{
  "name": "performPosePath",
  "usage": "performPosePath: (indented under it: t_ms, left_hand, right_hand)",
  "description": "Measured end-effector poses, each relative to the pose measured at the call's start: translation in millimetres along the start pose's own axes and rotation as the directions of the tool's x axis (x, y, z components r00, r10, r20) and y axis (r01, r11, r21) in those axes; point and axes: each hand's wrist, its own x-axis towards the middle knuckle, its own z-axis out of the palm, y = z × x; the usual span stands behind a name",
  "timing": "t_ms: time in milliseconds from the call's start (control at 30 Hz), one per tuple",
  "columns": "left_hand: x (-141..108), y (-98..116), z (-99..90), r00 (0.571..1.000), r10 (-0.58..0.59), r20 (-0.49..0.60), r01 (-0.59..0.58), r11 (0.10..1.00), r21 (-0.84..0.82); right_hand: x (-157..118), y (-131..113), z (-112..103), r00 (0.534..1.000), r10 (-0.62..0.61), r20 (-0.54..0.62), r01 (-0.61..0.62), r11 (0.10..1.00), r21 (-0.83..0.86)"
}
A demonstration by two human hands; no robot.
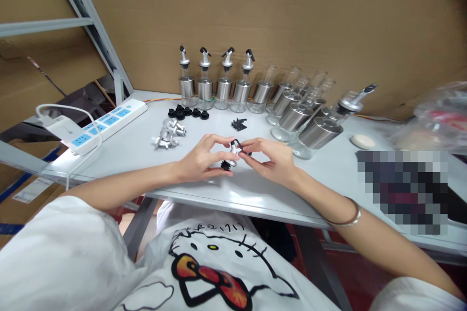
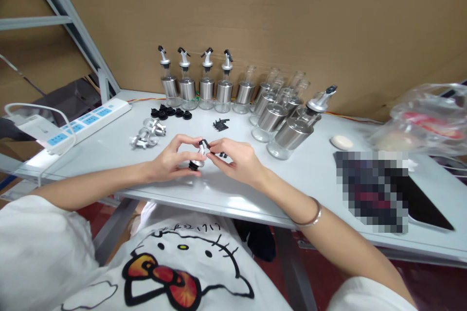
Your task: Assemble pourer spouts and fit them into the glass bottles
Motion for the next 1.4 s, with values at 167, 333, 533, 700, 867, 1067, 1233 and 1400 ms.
performPosePath:
  t_ms: [167, 333, 533, 700, 867, 1067, 1233, 1400]
  left_hand:
    - [-1.0, -1.1, 0.4, 1.000, -0.003, 0.003, 0.003, 1.000, 0.005]
    - [-0.6, -0.8, -1.1, 0.999, 0.038, -0.031, -0.038, 0.999, 0.006]
    - [-1.8, -3.3, -0.3, 0.999, 0.027, 0.019, -0.026, 1.000, -0.008]
    - [2.1, -2.0, -0.1, 0.991, 0.135, -0.012, -0.134, 0.990, 0.042]
    - [3.4, 0.4, -1.6, 0.989, 0.145, -0.006, -0.145, 0.988, 0.061]
    - [1.8, 3.1, -2.0, 0.991, 0.131, -0.018, -0.131, 0.991, 0.034]
    - [3.7, 5.9, -1.9, 0.986, 0.158, -0.045, -0.156, 0.987, 0.037]
    - [6.8, 8.4, -2.8, 0.971, 0.218, -0.096, -0.216, 0.976, 0.030]
  right_hand:
    - [-0.2, -1.5, -1.8, 0.999, 0.002, 0.048, -0.004, 0.999, 0.040]
    - [1.1, -3.1, -3.4, 0.965, 0.242, 0.096, -0.261, 0.910, 0.322]
    - [5.9, 4.6, -3.2, 0.743, 0.486, 0.460, -0.651, 0.369, 0.663]
    - [5.9, 8.1, -4.7, 0.604, 0.354, 0.714, -0.781, 0.082, 0.620]
    - [3.8, 8.4, -4.9, 0.568, 0.227, 0.791, -0.792, -0.111, 0.600]
    - [5.4, 8.4, -7.4, 0.523, 0.256, 0.813, -0.810, -0.147, 0.567]
    - [6.8, 8.2, -10.3, 0.523, 0.241, 0.817, -0.809, -0.162, 0.565]
    - [6.5, 8.8, -10.6, 0.505, 0.230, 0.832, -0.825, -0.156, 0.544]
